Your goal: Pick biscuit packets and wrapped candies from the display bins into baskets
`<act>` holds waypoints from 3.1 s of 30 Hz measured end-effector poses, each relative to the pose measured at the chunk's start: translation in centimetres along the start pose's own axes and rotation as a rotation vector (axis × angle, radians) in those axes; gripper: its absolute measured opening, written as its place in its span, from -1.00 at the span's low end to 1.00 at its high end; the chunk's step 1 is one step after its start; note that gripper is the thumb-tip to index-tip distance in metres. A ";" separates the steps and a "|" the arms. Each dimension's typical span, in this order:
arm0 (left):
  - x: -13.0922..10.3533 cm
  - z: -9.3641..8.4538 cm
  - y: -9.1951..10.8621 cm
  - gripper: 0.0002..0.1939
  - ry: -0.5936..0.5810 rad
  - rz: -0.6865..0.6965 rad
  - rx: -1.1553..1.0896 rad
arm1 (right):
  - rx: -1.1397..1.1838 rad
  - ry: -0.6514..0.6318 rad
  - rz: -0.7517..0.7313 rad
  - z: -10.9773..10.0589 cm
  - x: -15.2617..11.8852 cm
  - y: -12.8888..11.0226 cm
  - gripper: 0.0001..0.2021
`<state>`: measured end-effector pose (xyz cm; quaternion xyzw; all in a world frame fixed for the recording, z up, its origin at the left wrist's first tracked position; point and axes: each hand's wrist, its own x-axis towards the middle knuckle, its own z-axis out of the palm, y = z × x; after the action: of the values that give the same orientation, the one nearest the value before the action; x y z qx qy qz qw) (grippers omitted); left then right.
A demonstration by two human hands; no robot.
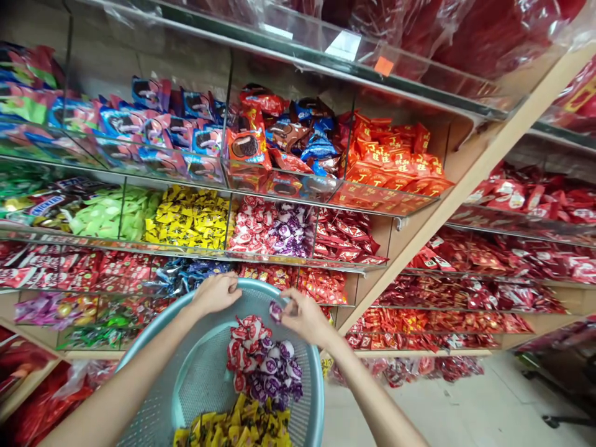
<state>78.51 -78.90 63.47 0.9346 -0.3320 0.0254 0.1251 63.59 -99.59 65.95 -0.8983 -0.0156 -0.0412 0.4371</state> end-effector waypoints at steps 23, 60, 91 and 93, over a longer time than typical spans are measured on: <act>-0.3 0.0 0.0 -0.79 0.020 -0.010 0.007 | -0.679 0.236 -0.103 -2.1 5.1 -6.1 -0.79; -0.1 0.6 -0.6 -0.79 0.054 0.029 0.031 | -1.198 0.438 -0.005 -5.7 12.2 -6.8 -0.82; -0.4 0.9 -0.9 -0.81 0.083 0.025 0.001 | -0.724 0.390 -0.008 -2.0 19.7 -6.8 -0.62; -0.4 0.9 -0.9 -0.80 0.083 0.026 0.003 | -0.684 0.413 0.018 -1.9 20.1 -6.8 -0.63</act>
<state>78.74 -78.18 62.33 0.9286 -0.3385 0.0660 0.1370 83.05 -97.10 74.23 -0.9649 0.0949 -0.2200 0.1071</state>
